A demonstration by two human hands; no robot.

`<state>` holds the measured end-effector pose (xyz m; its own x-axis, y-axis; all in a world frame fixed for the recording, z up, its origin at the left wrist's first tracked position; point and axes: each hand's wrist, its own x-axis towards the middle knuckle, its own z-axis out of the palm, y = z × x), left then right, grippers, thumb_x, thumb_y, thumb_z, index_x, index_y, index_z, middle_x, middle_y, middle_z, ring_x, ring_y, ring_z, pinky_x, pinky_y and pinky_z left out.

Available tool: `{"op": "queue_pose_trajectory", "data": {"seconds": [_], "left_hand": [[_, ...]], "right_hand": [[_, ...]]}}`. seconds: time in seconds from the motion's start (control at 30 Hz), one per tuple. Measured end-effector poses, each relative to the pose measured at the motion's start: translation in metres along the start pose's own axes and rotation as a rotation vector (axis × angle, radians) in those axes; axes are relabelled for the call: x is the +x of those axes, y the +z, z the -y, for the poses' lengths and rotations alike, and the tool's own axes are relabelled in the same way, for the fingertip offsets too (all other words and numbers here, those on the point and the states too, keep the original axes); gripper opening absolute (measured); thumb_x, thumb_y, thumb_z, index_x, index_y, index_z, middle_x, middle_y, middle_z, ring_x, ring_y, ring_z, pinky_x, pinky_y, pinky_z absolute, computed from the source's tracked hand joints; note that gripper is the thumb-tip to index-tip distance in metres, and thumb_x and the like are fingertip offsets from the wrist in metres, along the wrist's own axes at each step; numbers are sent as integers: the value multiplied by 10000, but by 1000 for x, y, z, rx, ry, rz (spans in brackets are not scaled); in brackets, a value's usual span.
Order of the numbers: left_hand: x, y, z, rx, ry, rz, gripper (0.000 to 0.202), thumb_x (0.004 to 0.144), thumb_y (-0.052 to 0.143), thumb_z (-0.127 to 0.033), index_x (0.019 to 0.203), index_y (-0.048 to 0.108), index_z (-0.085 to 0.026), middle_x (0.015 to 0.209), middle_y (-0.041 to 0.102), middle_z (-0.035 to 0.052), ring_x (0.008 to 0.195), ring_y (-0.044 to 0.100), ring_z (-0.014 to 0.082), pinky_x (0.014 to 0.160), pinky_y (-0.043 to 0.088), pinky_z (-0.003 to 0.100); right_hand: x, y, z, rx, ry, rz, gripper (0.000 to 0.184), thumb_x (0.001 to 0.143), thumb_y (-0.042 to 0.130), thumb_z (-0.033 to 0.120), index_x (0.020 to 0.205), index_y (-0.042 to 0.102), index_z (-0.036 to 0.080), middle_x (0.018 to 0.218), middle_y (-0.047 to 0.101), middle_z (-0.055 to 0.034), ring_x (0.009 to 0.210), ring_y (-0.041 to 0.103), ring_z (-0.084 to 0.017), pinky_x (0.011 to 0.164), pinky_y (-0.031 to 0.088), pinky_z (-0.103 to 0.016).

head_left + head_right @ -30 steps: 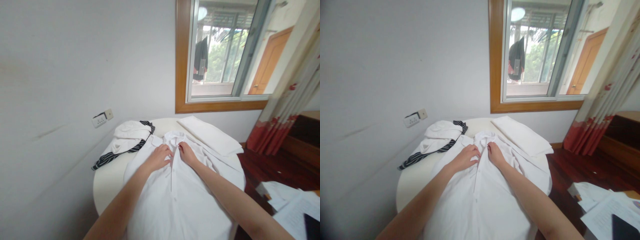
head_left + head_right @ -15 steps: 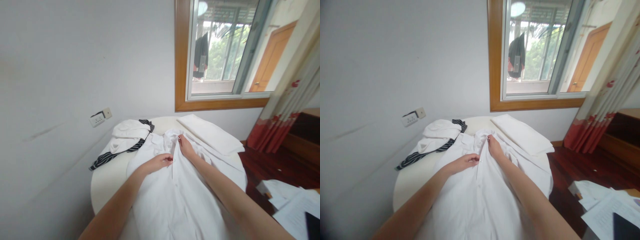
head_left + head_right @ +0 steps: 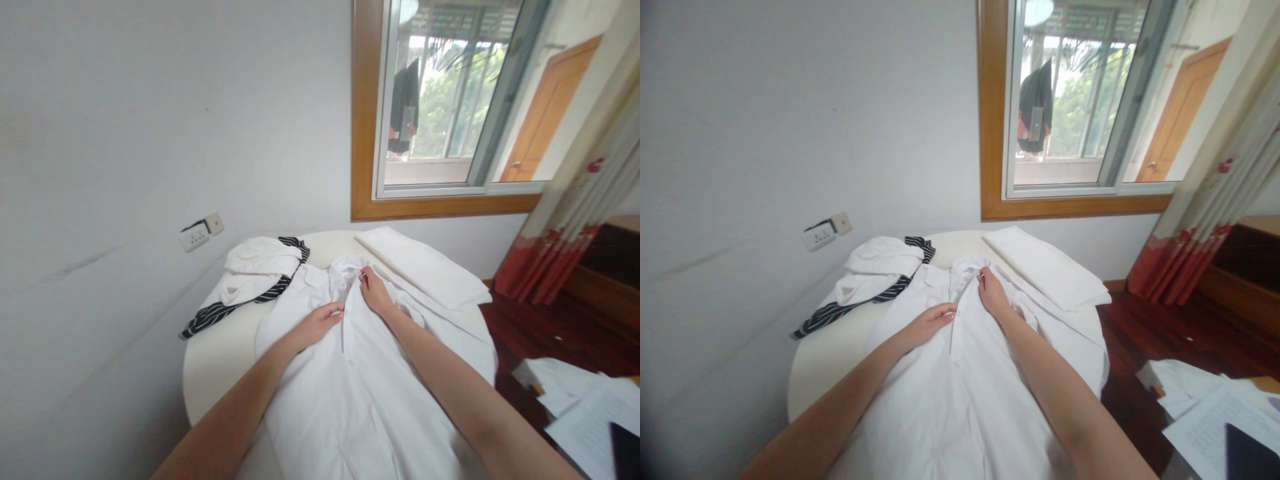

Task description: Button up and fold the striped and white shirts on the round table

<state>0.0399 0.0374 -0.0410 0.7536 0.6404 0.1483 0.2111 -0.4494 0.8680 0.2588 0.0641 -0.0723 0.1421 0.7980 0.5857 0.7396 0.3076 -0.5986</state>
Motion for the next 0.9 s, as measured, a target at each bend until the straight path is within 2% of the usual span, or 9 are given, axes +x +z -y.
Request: {"op": "queue_pose_trajectory", "data": {"seconds": [0.23,0.43,0.57,0.73,0.9], "left_hand": [[-5,3,-8,373,99,-170,287,891,470,-370,1031,635,-181,1016,657,61,964,584,199,885,426,286],[-8,3,-13,695,261,-190,317,932,416,-373,1026,663,-199,970,673,77,934,559,223,870,399,345],[-8,3,-12,784,278,-186,345,945,384,-367,1051,664,-194,972,684,79,905,556,221,834,394,348],[-9,4,-14,836,252,-192,341,945,390,-365,991,691,-211,858,694,69,829,564,202,774,390,331],[-11,1,-15,782,224,-195,294,937,420,-339,953,690,-225,867,697,29,816,569,173,749,399,298]], "right_hand": [[-1,-2,3,-8,-6,-4,173,906,347,219,1000,489,195,866,607,-68,816,572,-203,742,412,-289],[-3,-2,2,-13,-23,5,183,903,341,218,1006,490,196,861,600,-59,815,569,-199,746,408,-291],[-4,-2,3,-18,-23,22,194,899,330,219,1008,488,191,869,601,-64,821,566,-198,748,405,-289],[-5,-3,5,-1,-17,31,201,890,318,220,992,487,185,844,595,-62,784,557,-193,741,398,-289],[-2,-1,-3,30,46,-14,195,862,337,228,960,501,187,850,598,-61,792,550,-193,743,396,-290]]}}
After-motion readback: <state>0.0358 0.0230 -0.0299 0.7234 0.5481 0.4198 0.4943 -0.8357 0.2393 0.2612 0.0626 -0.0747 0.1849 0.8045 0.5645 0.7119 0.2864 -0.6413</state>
